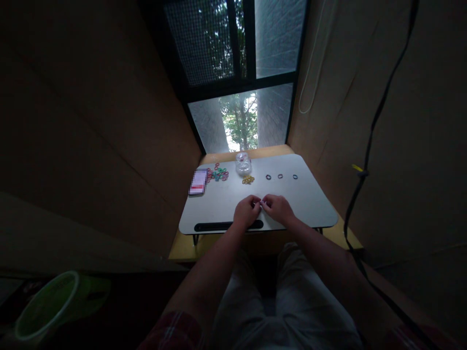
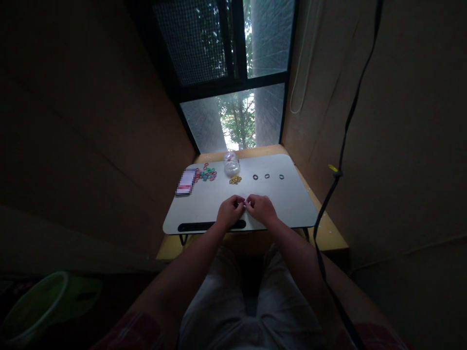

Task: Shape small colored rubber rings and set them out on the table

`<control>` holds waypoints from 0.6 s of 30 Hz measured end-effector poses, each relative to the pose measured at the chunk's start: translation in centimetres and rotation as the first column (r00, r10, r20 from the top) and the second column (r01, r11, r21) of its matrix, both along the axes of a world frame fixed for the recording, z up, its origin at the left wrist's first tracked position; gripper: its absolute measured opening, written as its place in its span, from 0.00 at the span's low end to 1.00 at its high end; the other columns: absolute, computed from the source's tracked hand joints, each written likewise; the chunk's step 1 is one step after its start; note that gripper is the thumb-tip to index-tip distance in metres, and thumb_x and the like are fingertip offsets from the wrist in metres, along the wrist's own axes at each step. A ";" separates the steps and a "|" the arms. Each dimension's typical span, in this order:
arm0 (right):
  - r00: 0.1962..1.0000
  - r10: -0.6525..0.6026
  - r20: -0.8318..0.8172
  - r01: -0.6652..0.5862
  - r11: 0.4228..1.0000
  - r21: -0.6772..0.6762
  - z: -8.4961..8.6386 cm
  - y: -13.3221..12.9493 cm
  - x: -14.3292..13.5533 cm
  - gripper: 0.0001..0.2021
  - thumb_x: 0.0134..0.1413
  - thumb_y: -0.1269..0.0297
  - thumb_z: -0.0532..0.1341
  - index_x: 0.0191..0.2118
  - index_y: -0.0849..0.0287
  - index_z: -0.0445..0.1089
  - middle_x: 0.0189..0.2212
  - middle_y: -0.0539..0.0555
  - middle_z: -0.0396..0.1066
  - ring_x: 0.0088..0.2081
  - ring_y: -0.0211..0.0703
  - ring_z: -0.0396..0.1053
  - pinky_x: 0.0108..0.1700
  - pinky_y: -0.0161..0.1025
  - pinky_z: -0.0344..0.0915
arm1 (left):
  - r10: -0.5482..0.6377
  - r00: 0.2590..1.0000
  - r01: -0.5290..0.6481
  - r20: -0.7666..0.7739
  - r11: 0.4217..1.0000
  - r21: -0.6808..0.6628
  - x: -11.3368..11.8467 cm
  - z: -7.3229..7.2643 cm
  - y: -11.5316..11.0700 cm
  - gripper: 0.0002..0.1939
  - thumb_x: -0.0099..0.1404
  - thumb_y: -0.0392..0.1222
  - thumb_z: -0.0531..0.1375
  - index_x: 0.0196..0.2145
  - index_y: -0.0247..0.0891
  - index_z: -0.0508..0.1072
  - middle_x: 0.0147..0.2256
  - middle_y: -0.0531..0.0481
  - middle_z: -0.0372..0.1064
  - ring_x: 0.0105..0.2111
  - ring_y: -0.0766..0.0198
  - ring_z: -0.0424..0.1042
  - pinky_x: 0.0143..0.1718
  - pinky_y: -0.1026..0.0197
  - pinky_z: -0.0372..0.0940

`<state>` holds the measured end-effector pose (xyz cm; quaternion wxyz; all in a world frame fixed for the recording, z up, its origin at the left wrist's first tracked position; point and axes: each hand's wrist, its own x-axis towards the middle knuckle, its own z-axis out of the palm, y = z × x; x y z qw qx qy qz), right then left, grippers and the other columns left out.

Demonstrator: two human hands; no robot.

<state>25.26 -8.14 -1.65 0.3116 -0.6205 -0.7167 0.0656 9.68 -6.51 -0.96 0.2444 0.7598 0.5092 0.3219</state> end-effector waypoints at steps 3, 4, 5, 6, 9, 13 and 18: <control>1.000 0.004 -0.009 -0.004 1.000 0.009 -0.1 0.0 0.1 0.08 0.54 0.60 0.59 0.31 0.56 0.73 0.22 0.49 0.71 0.25 0.38 0.65 0.31 0.34 0.54 | 0.013 1.000 -0.013 0.022 1.000 -0.005 0.0 0.1 0.0 0.08 0.62 0.42 0.57 0.39 0.42 0.74 0.33 0.52 0.75 0.31 0.67 0.71 0.35 0.64 0.63; 1.000 0.007 -0.014 -0.007 1.000 0.010 -0.1 0.0 0.1 0.08 0.54 0.60 0.59 0.31 0.56 0.73 0.22 0.49 0.71 0.25 0.37 0.65 0.32 0.34 0.54 | 0.014 1.000 -0.014 0.027 1.000 -0.005 0.0 0.1 0.0 0.08 0.62 0.42 0.58 0.39 0.41 0.74 0.33 0.52 0.75 0.31 0.67 0.71 0.35 0.64 0.63; 1.000 0.011 -0.018 -0.010 1.000 0.012 -0.2 0.1 0.1 0.08 0.54 0.61 0.59 0.31 0.56 0.73 0.22 0.49 0.71 0.25 0.37 0.65 0.32 0.34 0.54 | 0.013 0.999 -0.013 0.030 1.000 -0.006 0.0 0.1 0.0 0.08 0.62 0.42 0.58 0.38 0.41 0.74 0.34 0.52 0.75 0.31 0.67 0.71 0.35 0.64 0.63; 1.000 0.015 -0.021 -0.015 1.000 0.013 -0.2 0.1 0.1 0.07 0.54 0.61 0.59 0.31 0.56 0.73 0.22 0.49 0.71 0.25 0.37 0.65 0.31 0.34 0.54 | 0.012 0.999 -0.012 0.033 1.000 -0.005 0.0 0.1 0.0 0.08 0.62 0.42 0.58 0.38 0.41 0.74 0.34 0.52 0.75 0.31 0.67 0.71 0.35 0.64 0.62; 0.999 0.023 -0.029 -0.023 0.999 0.023 -0.2 0.1 0.2 0.07 0.53 0.61 0.59 0.31 0.56 0.73 0.23 0.49 0.71 0.25 0.37 0.65 0.31 0.34 0.54 | 0.018 0.999 -0.018 0.032 1.000 -0.004 0.0 0.1 0.1 0.08 0.62 0.43 0.58 0.38 0.41 0.73 0.33 0.52 0.75 0.32 0.67 0.71 0.35 0.64 0.62; 0.999 0.032 -0.044 -0.031 0.999 0.015 -0.2 0.1 0.2 0.07 0.53 0.62 0.59 0.30 0.57 0.73 0.23 0.49 0.71 0.25 0.37 0.65 0.30 0.34 0.53 | 0.029 1.000 -0.029 0.007 0.999 -0.018 0.0 0.1 0.1 0.09 0.62 0.45 0.58 0.38 0.40 0.73 0.32 0.52 0.74 0.31 0.67 0.70 0.34 0.64 0.62; 0.997 0.035 -0.075 -0.035 0.999 -0.005 -0.2 0.1 0.2 0.06 0.52 0.63 0.59 0.31 0.57 0.73 0.24 0.50 0.72 0.26 0.37 0.65 0.31 0.34 0.55 | 0.035 0.999 -0.036 -0.012 0.999 -0.022 0.1 0.1 0.0 0.09 0.63 0.46 0.57 0.37 0.40 0.73 0.31 0.52 0.73 0.30 0.67 0.69 0.34 0.64 0.61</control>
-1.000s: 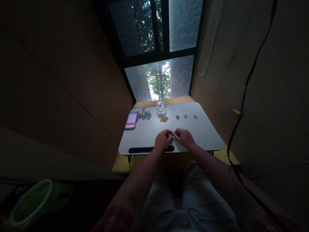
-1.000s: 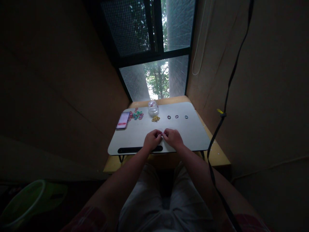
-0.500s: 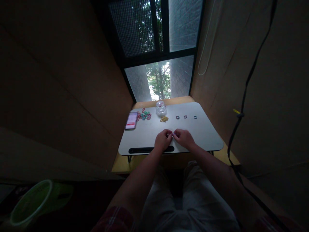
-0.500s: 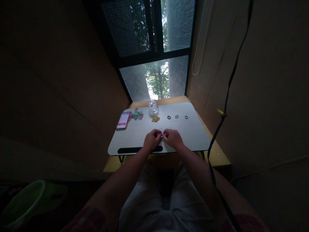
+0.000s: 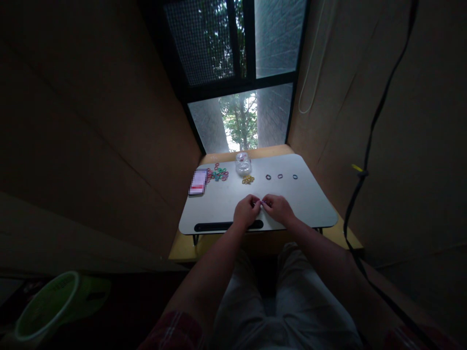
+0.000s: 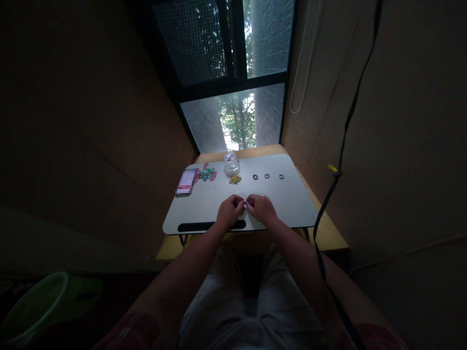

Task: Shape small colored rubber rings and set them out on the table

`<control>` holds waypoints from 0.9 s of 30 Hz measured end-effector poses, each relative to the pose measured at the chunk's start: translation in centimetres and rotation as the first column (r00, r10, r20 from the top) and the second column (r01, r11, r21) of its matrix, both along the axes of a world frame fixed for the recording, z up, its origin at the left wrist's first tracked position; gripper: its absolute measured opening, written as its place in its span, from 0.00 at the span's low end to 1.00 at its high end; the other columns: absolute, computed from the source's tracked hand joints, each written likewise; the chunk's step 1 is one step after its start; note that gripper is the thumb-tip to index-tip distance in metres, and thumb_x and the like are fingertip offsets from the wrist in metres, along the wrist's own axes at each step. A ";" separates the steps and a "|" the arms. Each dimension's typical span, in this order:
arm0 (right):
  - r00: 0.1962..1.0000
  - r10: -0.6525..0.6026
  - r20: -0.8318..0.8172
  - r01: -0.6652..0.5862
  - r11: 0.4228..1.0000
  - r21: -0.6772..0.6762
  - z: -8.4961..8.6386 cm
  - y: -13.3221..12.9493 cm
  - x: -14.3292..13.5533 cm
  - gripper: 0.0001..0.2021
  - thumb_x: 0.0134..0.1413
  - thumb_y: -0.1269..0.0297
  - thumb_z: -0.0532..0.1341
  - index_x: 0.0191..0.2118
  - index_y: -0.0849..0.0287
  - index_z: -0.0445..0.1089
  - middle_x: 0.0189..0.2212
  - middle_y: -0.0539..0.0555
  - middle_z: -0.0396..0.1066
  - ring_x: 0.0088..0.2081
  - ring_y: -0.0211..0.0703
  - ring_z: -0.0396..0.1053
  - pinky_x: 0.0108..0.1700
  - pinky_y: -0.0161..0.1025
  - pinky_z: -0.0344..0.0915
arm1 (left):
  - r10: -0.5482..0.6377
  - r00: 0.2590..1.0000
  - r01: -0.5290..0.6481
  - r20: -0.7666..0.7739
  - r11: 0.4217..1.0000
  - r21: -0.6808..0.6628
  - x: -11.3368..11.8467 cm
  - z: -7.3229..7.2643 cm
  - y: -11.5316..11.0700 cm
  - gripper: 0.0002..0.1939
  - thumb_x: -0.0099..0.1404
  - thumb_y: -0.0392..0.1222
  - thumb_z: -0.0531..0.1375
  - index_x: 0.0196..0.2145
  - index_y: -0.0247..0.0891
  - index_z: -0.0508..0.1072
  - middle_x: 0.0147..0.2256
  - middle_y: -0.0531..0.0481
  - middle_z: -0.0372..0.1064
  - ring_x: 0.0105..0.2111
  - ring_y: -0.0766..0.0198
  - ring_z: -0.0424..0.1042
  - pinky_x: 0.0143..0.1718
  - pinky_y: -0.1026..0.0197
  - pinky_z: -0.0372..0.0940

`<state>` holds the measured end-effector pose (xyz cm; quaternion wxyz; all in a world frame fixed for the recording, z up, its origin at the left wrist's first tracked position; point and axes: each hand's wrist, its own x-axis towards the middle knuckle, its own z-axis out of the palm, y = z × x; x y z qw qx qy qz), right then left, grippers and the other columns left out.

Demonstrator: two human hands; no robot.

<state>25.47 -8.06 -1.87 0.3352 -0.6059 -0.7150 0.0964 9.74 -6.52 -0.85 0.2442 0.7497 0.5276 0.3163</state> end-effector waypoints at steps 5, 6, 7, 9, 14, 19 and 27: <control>1.000 -0.005 0.015 0.005 1.000 -0.009 0.3 -0.2 -0.1 0.06 0.52 0.63 0.59 0.30 0.57 0.72 0.24 0.49 0.72 0.25 0.37 0.64 0.31 0.34 0.53 | -0.012 1.000 0.013 -0.025 1.000 0.013 0.0 -0.2 0.0 0.08 0.62 0.45 0.57 0.35 0.40 0.73 0.30 0.52 0.73 0.30 0.67 0.69 0.34 0.64 0.61; 1.000 -0.010 0.020 0.010 1.000 -0.008 0.4 -0.2 -0.1 0.06 0.52 0.63 0.59 0.30 0.57 0.72 0.24 0.49 0.72 0.25 0.37 0.64 0.30 0.34 0.53 | -0.016 1.000 0.017 -0.027 1.000 0.018 0.0 -0.3 0.1 0.08 0.62 0.45 0.57 0.35 0.41 0.73 0.30 0.52 0.73 0.30 0.67 0.69 0.34 0.64 0.61; 1.000 -0.015 0.027 0.015 1.000 -0.006 0.4 -0.2 -0.2 0.06 0.52 0.63 0.59 0.30 0.57 0.72 0.24 0.49 0.72 0.26 0.37 0.64 0.30 0.34 0.52 | -0.020 0.999 0.020 -0.027 1.000 0.024 0.0 -0.3 0.1 0.08 0.62 0.45 0.57 0.35 0.41 0.73 0.30 0.52 0.73 0.30 0.67 0.69 0.33 0.63 0.61; 0.999 -0.024 0.046 0.025 1.000 -0.006 0.5 -0.2 -0.2 0.07 0.53 0.63 0.58 0.30 0.57 0.72 0.24 0.50 0.72 0.26 0.38 0.64 0.31 0.34 0.52 | -0.026 0.999 0.027 -0.027 0.999 0.032 0.0 -0.5 0.1 0.08 0.62 0.45 0.57 0.35 0.41 0.73 0.30 0.53 0.73 0.29 0.67 0.69 0.33 0.64 0.61; 0.997 -0.037 0.068 0.038 0.999 -0.014 0.6 -0.3 -0.2 0.09 0.55 0.62 0.57 0.30 0.57 0.72 0.25 0.51 0.72 0.26 0.38 0.64 0.31 0.35 0.51 | -0.034 0.999 0.036 -0.037 0.999 0.039 0.0 -0.3 0.0 0.08 0.62 0.45 0.57 0.35 0.41 0.73 0.29 0.53 0.73 0.29 0.67 0.69 0.32 0.64 0.60; 0.997 -0.028 0.066 0.029 1.000 -0.004 0.5 -0.3 -0.2 0.11 0.57 0.61 0.55 0.29 0.57 0.71 0.25 0.51 0.72 0.26 0.38 0.64 0.31 0.35 0.51 | -0.017 0.998 0.018 -0.065 1.000 0.013 0.1 0.1 -0.2 0.08 0.62 0.45 0.56 0.35 0.40 0.73 0.30 0.52 0.73 0.29 0.67 0.69 0.33 0.64 0.60; 0.995 -0.048 0.085 0.048 0.999 0.004 0.5 -0.3 -0.2 0.12 0.59 0.61 0.54 0.29 0.57 0.71 0.25 0.52 0.73 0.27 0.39 0.65 0.31 0.36 0.51 | -0.011 0.998 0.012 -0.070 1.000 0.010 0.1 0.2 -0.3 0.08 0.62 0.45 0.57 0.35 0.40 0.73 0.29 0.52 0.73 0.29 0.67 0.68 0.32 0.64 0.60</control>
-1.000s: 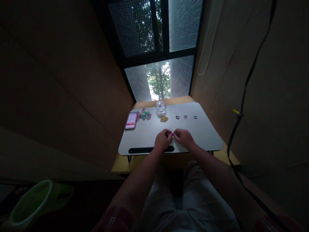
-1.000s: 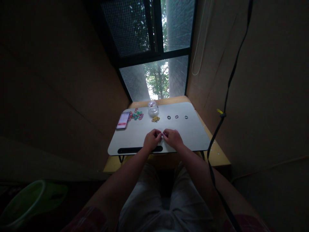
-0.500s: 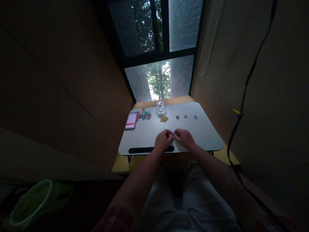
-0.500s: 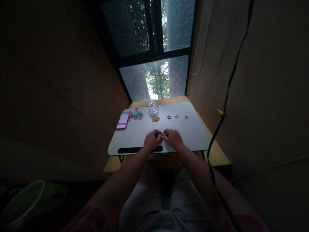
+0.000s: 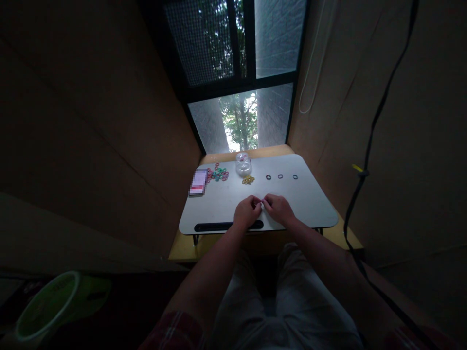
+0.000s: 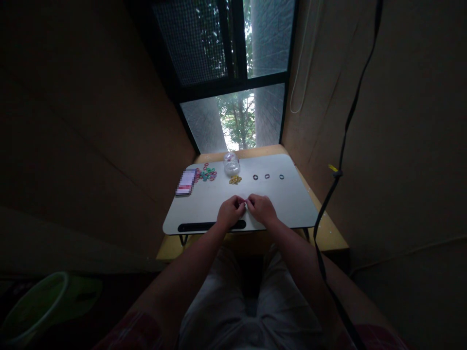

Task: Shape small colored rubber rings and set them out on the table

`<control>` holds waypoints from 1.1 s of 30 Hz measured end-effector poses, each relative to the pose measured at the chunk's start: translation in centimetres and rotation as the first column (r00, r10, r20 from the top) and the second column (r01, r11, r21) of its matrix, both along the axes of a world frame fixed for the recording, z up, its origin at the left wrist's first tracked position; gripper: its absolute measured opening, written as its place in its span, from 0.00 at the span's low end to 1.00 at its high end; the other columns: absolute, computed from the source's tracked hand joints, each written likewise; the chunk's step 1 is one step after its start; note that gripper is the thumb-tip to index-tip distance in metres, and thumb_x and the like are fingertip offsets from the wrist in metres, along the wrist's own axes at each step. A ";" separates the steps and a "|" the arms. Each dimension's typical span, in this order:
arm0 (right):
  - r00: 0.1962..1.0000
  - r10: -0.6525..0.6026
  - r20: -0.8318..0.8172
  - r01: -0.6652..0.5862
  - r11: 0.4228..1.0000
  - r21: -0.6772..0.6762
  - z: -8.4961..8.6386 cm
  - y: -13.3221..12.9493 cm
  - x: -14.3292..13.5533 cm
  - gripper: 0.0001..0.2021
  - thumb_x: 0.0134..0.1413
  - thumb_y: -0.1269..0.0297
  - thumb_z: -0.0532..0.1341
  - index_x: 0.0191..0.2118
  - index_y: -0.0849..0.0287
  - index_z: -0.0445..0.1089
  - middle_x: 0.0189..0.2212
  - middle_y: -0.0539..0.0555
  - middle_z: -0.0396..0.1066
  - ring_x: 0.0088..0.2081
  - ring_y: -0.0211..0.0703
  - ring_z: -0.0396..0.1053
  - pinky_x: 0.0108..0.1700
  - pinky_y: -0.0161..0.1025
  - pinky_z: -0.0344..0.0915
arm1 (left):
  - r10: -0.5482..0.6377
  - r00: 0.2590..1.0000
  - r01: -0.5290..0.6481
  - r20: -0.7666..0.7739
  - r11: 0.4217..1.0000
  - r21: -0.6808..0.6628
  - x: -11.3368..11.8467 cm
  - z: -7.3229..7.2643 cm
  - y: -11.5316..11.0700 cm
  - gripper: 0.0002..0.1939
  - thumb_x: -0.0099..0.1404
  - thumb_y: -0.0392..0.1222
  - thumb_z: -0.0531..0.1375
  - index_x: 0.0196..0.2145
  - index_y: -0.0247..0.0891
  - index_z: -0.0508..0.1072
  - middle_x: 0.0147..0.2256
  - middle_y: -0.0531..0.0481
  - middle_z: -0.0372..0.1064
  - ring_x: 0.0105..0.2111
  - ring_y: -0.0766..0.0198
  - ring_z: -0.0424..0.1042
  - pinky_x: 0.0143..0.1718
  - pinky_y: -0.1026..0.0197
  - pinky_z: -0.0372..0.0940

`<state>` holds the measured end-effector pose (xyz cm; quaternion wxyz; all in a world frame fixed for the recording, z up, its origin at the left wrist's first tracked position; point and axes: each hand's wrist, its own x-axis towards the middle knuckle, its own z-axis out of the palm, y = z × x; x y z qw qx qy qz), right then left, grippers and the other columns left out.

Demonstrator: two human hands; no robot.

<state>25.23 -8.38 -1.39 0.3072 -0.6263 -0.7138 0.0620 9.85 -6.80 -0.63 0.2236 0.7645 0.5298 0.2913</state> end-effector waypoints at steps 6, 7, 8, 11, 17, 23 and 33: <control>1.000 0.013 -0.023 -0.013 1.000 0.005 -0.1 0.0 0.0 0.10 0.57 0.61 0.56 0.30 0.57 0.71 0.24 0.51 0.71 0.26 0.39 0.64 0.31 0.35 0.51 | -0.015 1.000 0.015 0.020 1.000 0.008 -0.1 0.0 0.0 0.08 0.62 0.44 0.57 0.36 0.41 0.74 0.30 0.52 0.73 0.29 0.67 0.69 0.33 0.64 0.62; 0.999 0.013 -0.029 -0.013 1.000 0.008 -0.2 0.1 0.1 0.09 0.57 0.62 0.56 0.30 0.57 0.71 0.24 0.51 0.71 0.26 0.39 0.64 0.31 0.35 0.52 | -0.017 0.999 0.017 0.029 1.000 0.008 -0.1 0.0 0.0 0.08 0.62 0.44 0.57 0.37 0.41 0.74 0.30 0.52 0.73 0.29 0.67 0.69 0.34 0.63 0.62; 0.999 0.014 -0.037 -0.014 1.000 0.015 -0.3 0.1 0.1 0.08 0.56 0.63 0.56 0.30 0.57 0.70 0.25 0.51 0.71 0.27 0.39 0.64 0.31 0.35 0.52 | -0.019 0.999 0.019 0.041 1.000 0.006 -0.1 0.0 0.0 0.08 0.62 0.44 0.57 0.37 0.41 0.74 0.31 0.52 0.74 0.29 0.67 0.70 0.34 0.63 0.62; 0.997 0.029 -0.071 -0.025 0.998 0.056 -0.5 0.2 0.1 0.05 0.54 0.66 0.57 0.31 0.58 0.70 0.28 0.51 0.71 0.29 0.39 0.64 0.34 0.35 0.54 | -0.033 0.997 0.033 0.071 0.999 -0.001 0.0 0.0 0.0 0.08 0.62 0.42 0.57 0.38 0.41 0.73 0.34 0.52 0.75 0.30 0.67 0.71 0.36 0.64 0.63; 0.993 0.011 -0.118 -0.005 0.999 0.054 -0.8 0.3 0.2 0.03 0.52 0.67 0.59 0.32 0.57 0.70 0.28 0.51 0.71 0.30 0.39 0.65 0.35 0.35 0.57 | -0.029 0.998 0.030 0.052 1.000 -0.008 0.0 0.1 0.0 0.09 0.62 0.42 0.58 0.39 0.41 0.74 0.34 0.52 0.75 0.31 0.67 0.72 0.37 0.63 0.64; 0.993 0.041 -0.107 -0.036 0.998 0.050 -0.8 0.3 0.2 0.03 0.52 0.67 0.60 0.31 0.57 0.71 0.28 0.50 0.71 0.31 0.40 0.66 0.36 0.35 0.58 | -0.025 0.999 0.026 0.034 1.000 -0.009 0.0 0.2 0.0 0.09 0.62 0.43 0.58 0.38 0.42 0.75 0.34 0.51 0.75 0.32 0.66 0.72 0.37 0.62 0.64; 0.996 0.019 -0.086 -0.017 0.999 0.029 -0.6 0.3 0.2 0.08 0.56 0.62 0.59 0.30 0.58 0.71 0.28 0.51 0.71 0.31 0.39 0.65 0.35 0.35 0.57 | -0.048 0.998 0.048 0.040 0.999 -0.001 -0.1 0.0 0.1 0.10 0.61 0.44 0.58 0.39 0.42 0.75 0.33 0.52 0.75 0.30 0.67 0.70 0.36 0.63 0.63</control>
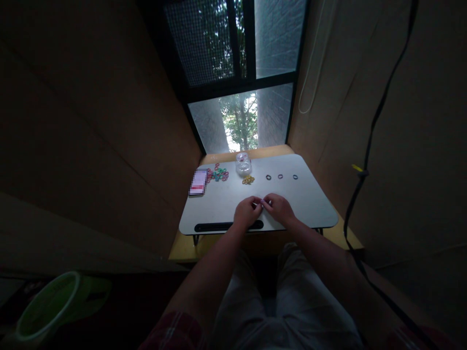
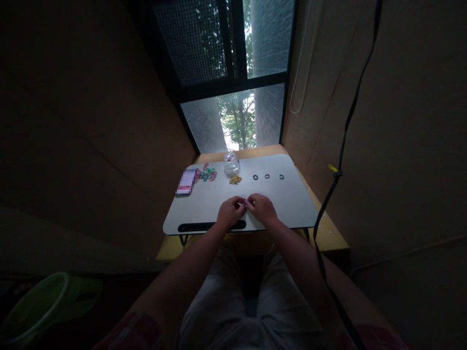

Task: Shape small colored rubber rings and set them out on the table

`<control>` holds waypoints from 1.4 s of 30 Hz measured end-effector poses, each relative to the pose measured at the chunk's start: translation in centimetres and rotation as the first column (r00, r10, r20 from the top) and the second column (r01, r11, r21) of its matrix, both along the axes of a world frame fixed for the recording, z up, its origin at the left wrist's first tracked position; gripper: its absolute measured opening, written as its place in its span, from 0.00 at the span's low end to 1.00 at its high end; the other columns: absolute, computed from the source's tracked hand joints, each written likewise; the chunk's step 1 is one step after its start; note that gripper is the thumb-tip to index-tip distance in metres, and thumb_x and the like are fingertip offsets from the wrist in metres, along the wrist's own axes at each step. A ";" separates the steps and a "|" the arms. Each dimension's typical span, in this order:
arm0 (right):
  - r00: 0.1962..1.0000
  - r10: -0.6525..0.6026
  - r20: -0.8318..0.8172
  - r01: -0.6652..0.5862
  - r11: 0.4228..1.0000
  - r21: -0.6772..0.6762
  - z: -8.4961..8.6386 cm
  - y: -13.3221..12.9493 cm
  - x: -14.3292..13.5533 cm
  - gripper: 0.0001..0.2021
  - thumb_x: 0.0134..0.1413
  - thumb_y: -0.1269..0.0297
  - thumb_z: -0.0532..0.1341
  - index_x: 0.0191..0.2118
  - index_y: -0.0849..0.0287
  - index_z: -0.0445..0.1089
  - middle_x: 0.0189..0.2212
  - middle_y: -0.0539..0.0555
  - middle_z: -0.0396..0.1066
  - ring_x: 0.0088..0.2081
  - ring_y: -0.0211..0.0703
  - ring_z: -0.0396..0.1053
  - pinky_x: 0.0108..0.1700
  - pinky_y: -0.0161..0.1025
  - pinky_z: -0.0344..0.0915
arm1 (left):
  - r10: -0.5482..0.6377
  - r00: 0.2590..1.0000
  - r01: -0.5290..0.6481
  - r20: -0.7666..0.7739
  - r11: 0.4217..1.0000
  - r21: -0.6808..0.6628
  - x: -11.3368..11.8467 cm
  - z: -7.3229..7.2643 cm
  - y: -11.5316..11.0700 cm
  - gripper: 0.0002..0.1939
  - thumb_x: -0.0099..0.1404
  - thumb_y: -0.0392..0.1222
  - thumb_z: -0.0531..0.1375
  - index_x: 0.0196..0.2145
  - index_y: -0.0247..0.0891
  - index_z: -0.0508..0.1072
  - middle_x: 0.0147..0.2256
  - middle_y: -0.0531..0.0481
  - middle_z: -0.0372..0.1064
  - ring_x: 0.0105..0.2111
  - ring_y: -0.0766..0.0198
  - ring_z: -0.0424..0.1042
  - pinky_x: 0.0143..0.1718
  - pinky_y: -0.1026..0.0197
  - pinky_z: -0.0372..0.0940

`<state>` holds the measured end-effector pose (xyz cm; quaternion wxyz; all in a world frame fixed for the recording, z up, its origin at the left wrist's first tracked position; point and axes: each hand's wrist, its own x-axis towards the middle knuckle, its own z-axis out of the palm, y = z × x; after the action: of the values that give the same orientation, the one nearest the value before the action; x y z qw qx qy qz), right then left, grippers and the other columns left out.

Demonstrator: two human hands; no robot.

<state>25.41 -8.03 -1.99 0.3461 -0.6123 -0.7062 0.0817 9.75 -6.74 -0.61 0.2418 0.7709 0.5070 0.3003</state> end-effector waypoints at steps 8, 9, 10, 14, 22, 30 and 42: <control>0.999 -0.004 0.051 0.003 1.000 0.008 0.0 0.0 0.0 0.10 0.57 0.60 0.58 0.28 0.58 0.70 0.27 0.51 0.70 0.30 0.39 0.64 0.34 0.35 0.55 | 0.029 0.999 -0.029 -0.046 0.999 -0.013 0.1 0.3 0.0 0.08 0.61 0.42 0.57 0.37 0.40 0.74 0.31 0.51 0.73 0.30 0.66 0.69 0.35 0.63 0.62; 0.999 -0.004 0.053 0.003 1.000 0.013 -0.1 0.0 0.0 0.10 0.57 0.60 0.58 0.28 0.58 0.69 0.27 0.51 0.70 0.30 0.39 0.64 0.34 0.35 0.55 | 0.032 0.998 -0.033 -0.050 0.999 -0.006 0.1 0.2 0.0 0.09 0.61 0.43 0.57 0.37 0.40 0.74 0.31 0.51 0.73 0.30 0.66 0.69 0.35 0.63 0.62; 0.998 -0.006 0.054 0.005 1.000 0.018 -0.1 0.0 0.0 0.10 0.57 0.61 0.57 0.28 0.58 0.69 0.27 0.51 0.70 0.30 0.39 0.64 0.34 0.35 0.55 | 0.034 0.998 -0.034 -0.051 0.999 0.002 0.1 0.2 0.0 0.09 0.62 0.43 0.56 0.37 0.40 0.74 0.32 0.51 0.73 0.30 0.66 0.69 0.35 0.63 0.62; 0.998 -0.005 0.055 0.003 1.000 0.031 0.0 -0.1 -0.1 0.10 0.57 0.61 0.57 0.28 0.58 0.69 0.27 0.52 0.70 0.30 0.40 0.64 0.34 0.36 0.55 | 0.028 0.998 -0.026 -0.052 0.999 0.030 0.0 0.0 0.1 0.08 0.63 0.43 0.55 0.37 0.41 0.73 0.33 0.51 0.73 0.32 0.65 0.69 0.35 0.63 0.61; 0.998 -0.014 0.058 0.013 1.000 0.017 0.1 -0.2 -0.1 0.09 0.56 0.62 0.56 0.28 0.57 0.69 0.27 0.52 0.70 0.30 0.40 0.63 0.34 0.36 0.54 | 0.029 0.998 -0.028 -0.050 0.999 0.027 0.0 -0.2 0.2 0.07 0.63 0.43 0.55 0.35 0.40 0.72 0.32 0.51 0.72 0.31 0.66 0.68 0.34 0.64 0.60; 0.998 -0.014 0.061 0.013 1.000 0.018 0.3 -0.3 -0.2 0.08 0.55 0.64 0.56 0.28 0.58 0.69 0.27 0.52 0.70 0.30 0.40 0.63 0.34 0.36 0.54 | 0.029 0.999 -0.028 -0.030 0.999 0.027 0.0 -0.5 0.2 0.07 0.64 0.44 0.54 0.35 0.40 0.71 0.31 0.52 0.72 0.30 0.66 0.67 0.33 0.63 0.59; 0.998 0.007 0.057 -0.009 1.000 0.030 0.4 -0.3 -0.2 0.07 0.55 0.66 0.56 0.28 0.58 0.69 0.27 0.52 0.69 0.30 0.40 0.63 0.34 0.36 0.54 | 0.035 0.997 -0.034 -0.063 0.999 0.018 0.0 -0.1 0.1 0.07 0.63 0.43 0.55 0.35 0.41 0.71 0.31 0.52 0.72 0.31 0.65 0.67 0.34 0.63 0.59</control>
<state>25.18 -8.33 -1.59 0.3347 -0.6062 -0.7193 0.0549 9.78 -6.60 -0.75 0.2141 0.7732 0.5251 0.2841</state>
